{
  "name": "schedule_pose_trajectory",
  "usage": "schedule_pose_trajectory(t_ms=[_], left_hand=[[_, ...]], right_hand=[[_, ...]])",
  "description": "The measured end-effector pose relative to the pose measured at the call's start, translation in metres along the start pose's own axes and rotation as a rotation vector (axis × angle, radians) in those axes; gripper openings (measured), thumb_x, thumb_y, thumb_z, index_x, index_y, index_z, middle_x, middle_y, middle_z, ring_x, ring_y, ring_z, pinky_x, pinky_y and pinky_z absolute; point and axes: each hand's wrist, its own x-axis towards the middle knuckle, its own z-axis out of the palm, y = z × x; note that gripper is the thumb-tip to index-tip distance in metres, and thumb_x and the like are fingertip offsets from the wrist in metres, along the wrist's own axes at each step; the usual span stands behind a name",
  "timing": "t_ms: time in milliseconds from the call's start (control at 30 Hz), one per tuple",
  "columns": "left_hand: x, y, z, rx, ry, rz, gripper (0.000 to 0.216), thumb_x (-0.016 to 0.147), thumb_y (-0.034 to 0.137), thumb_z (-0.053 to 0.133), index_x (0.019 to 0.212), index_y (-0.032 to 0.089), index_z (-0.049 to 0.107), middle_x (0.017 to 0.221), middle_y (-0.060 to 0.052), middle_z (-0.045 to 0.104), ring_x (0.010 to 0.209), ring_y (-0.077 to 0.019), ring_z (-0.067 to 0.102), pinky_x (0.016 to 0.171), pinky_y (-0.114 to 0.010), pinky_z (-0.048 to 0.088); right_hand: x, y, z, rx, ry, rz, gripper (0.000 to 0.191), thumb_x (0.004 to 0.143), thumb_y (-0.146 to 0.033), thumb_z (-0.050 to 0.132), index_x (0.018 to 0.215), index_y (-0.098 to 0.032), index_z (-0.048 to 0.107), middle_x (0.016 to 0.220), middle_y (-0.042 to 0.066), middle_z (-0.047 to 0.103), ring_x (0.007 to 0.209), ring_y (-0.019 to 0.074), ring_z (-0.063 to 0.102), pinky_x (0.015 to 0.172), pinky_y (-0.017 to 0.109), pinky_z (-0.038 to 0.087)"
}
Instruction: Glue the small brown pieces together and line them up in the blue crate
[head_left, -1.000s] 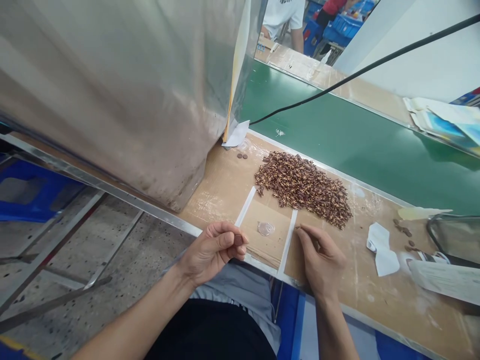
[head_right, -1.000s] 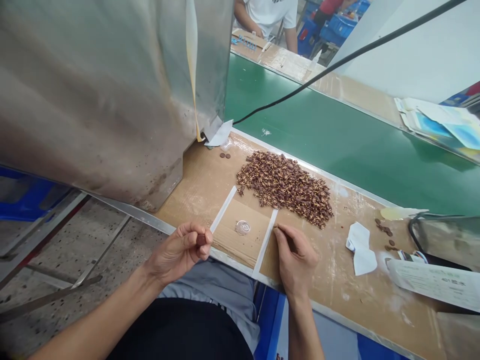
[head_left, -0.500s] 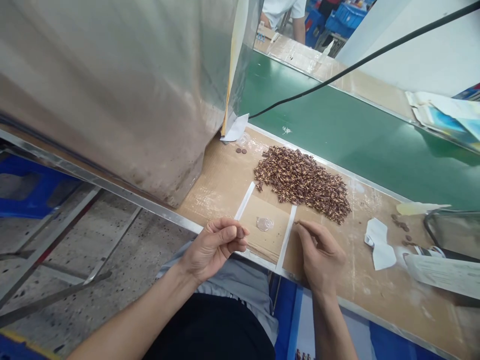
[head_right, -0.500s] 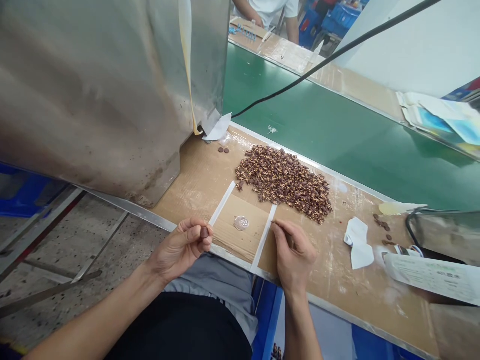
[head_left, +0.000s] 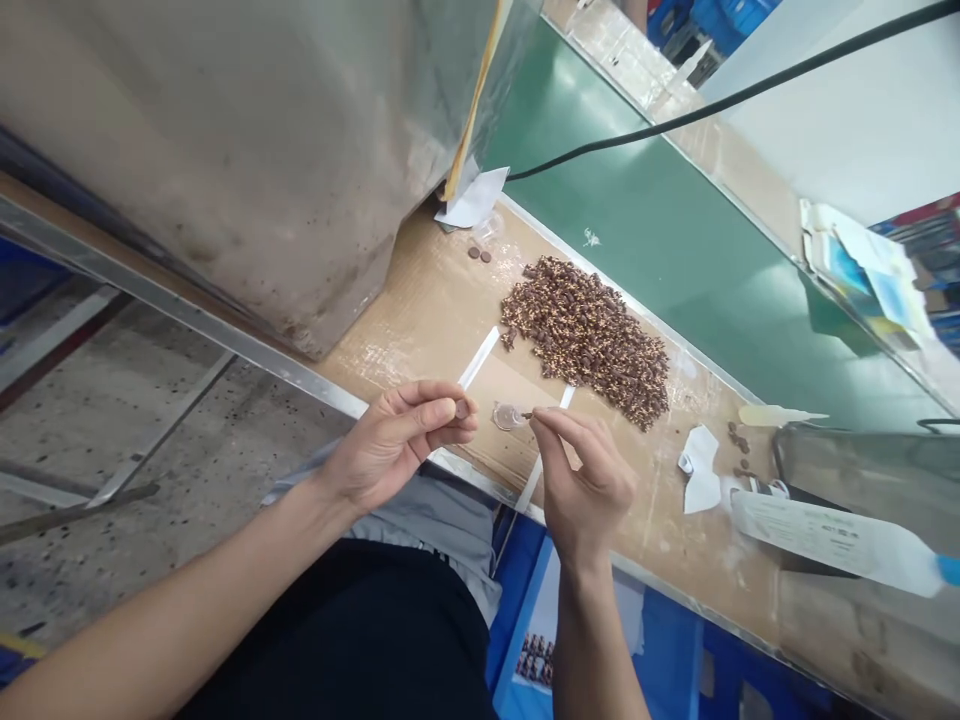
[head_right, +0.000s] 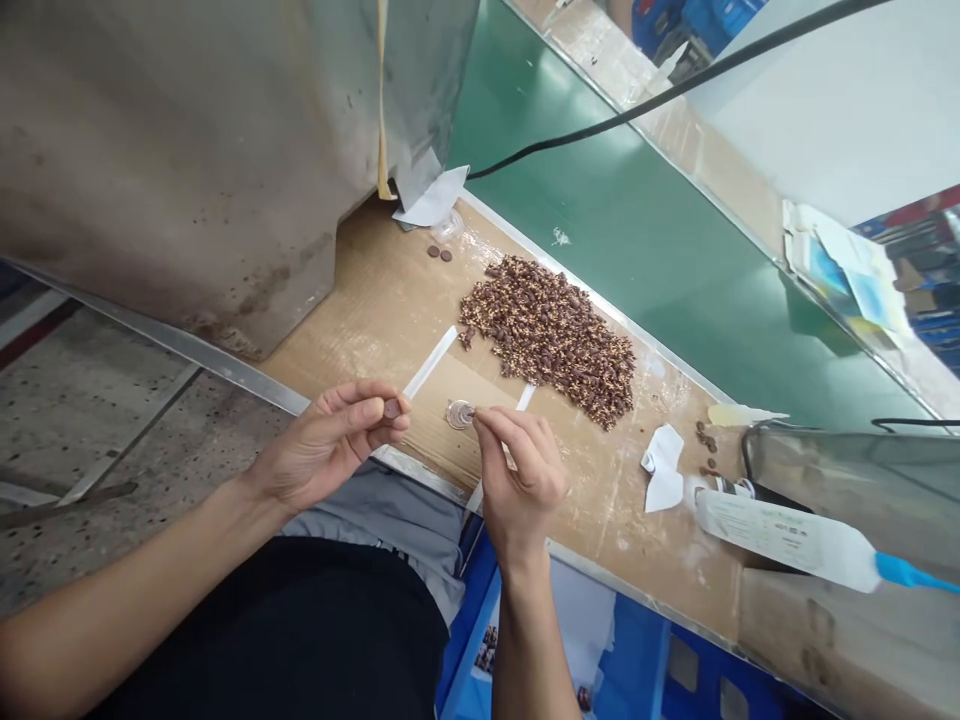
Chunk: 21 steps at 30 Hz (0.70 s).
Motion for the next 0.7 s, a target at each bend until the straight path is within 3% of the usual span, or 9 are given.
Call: schedule_pose_trajectory(t_ms=[167, 300, 700], left_hand=[[0.0005, 0.0005, 0.0009, -0.016, -0.017, -0.016, 0.021, 0.092, 0.024, 0.106, 0.107, 0.015, 0.095, 0.11, -0.009, 0.094, 0.095, -0.0194, 0.091, 0.093, -0.025, 0.075], [-0.0002, 0.0007, 0.0018, -0.034, -0.031, -0.015, 0.021, 0.092, 0.025, 0.106, 0.107, 0.015, 0.096, 0.11, -0.008, 0.094, 0.094, -0.0171, 0.091, 0.092, -0.021, 0.074], [-0.0002, -0.0001, 0.0012, -0.02, -0.065, -0.007, 0.018, 0.097, 0.024, 0.101, 0.111, 0.015, 0.095, 0.113, -0.009, 0.093, 0.098, -0.0189, 0.09, 0.096, -0.026, 0.073]], right_hand=[[-0.0026, -0.0003, 0.0012, -0.073, -0.022, -0.054, 0.016, 0.114, -0.016, 0.08, 0.119, -0.029, 0.089, 0.11, 0.004, 0.091, 0.098, 0.0257, 0.085, 0.093, 0.044, 0.066], [-0.0036, -0.0019, 0.0025, -0.085, -0.038, -0.061, 0.018, 0.113, -0.014, 0.081, 0.118, -0.029, 0.089, 0.109, 0.003, 0.091, 0.097, 0.0252, 0.084, 0.093, 0.042, 0.065], [-0.0029, 0.0, -0.0022, -0.132, -0.051, -0.101, 0.016, 0.115, -0.019, 0.079, 0.119, -0.031, 0.09, 0.109, 0.004, 0.091, 0.095, 0.0267, 0.084, 0.091, 0.044, 0.065]])
